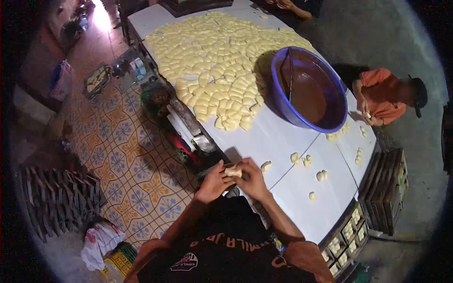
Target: The person prepares filled dough by pulling dough portions, dipping them into a bowl of chocolate paste, shaping and rolling the dough into buns by hand, and placing the dough buns into baking tins.
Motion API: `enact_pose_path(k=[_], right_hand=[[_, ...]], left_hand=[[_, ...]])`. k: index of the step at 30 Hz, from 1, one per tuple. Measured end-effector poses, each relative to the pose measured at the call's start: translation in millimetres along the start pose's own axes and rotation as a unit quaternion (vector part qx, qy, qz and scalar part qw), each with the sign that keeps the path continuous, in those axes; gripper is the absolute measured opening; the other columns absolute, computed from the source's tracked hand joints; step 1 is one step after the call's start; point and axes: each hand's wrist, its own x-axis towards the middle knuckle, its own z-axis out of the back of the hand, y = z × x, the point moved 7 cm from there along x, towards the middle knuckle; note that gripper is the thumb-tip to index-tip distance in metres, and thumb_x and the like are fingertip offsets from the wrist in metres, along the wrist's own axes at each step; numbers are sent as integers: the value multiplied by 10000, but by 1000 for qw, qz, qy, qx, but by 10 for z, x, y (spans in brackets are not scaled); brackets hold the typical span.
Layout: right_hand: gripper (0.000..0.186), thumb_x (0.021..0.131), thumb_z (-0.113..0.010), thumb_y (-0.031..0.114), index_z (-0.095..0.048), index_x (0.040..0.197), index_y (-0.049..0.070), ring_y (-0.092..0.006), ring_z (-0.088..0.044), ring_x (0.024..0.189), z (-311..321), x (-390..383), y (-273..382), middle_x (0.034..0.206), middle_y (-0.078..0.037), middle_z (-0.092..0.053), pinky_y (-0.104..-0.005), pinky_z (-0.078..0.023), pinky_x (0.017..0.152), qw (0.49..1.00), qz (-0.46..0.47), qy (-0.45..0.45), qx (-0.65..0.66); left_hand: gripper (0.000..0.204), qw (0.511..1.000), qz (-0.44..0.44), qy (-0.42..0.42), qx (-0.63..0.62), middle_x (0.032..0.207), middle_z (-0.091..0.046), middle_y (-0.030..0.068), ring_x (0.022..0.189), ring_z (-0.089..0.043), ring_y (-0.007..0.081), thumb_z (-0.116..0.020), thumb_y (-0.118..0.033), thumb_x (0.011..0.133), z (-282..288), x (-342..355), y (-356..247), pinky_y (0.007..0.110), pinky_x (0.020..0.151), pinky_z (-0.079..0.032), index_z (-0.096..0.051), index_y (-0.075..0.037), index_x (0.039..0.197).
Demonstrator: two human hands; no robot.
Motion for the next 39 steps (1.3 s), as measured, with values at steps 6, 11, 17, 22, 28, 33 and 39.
enact_pose_path(k=[6,11,17,22,28,33,39], right_hand=[[307,845,-622,25,-639,1150,51,-307,-535,1183,200,-381,208,1277,-145,-556,-412,-469,958,989,-39,-140,-6],[296,868,-615,31,-610,1162,-7,-273,-589,1038,229,-509,48,1161,-159,-542,-319,-512,829,964,-129,-231,5],[232,858,-633,13,-647,1086,-30,-215,-617,896,724,-676,27,995,-116,-604,-311,-489,822,917,-116,-371,85],[251,945,-568,215,-691,1063,30,-252,-529,1031,1080,-658,-134,1180,-138,-478,-343,-461,870,920,-74,-351,160],[459,894,-596,322,-562,1256,41,-253,-385,1236,1278,-629,-60,1281,-137,-488,-394,-329,1039,973,65,-208,72],[1092,793,-619,659,-38,1520,88,-262,-319,1336,1663,-918,-708,1539,-123,-178,-422,-361,1028,897,-1,-195,396],[1013,817,-596,645,-83,1523,131,-237,-475,1192,2072,-1187,-974,1441,-123,-336,-363,-452,871,837,-45,-366,405]], left_hand=[[379,971,-170,41,161,1179,-606,185,1055,-612,261,-419,-285,1017,-412,238,-28,351,901,-513,-550,9,1217],[533,988,-46,102,108,1402,-450,145,1222,-485,232,-370,-337,1032,-1110,182,139,384,976,-447,-269,-39,1462],[338,883,-169,109,424,1233,-583,99,1047,-566,147,-590,-104,931,-1129,156,216,273,858,-469,-547,-7,1252],[106,841,-239,39,485,980,-680,56,881,-592,92,-678,-22,853,-1325,224,260,239,744,-487,-685,27,947],[367,986,66,138,70,1148,-624,104,1042,-595,185,-586,-249,921,-1369,556,848,361,891,-488,-577,-44,1225],[1118,924,166,340,55,1358,-464,235,1243,-475,321,-440,-818,764,-2604,742,1056,447,1036,-379,-321,100,1392],[797,592,-233,126,761,909,-689,199,922,-655,325,-241,-608,971,-3593,2557,429,447,843,-464,-632,82,1039]])
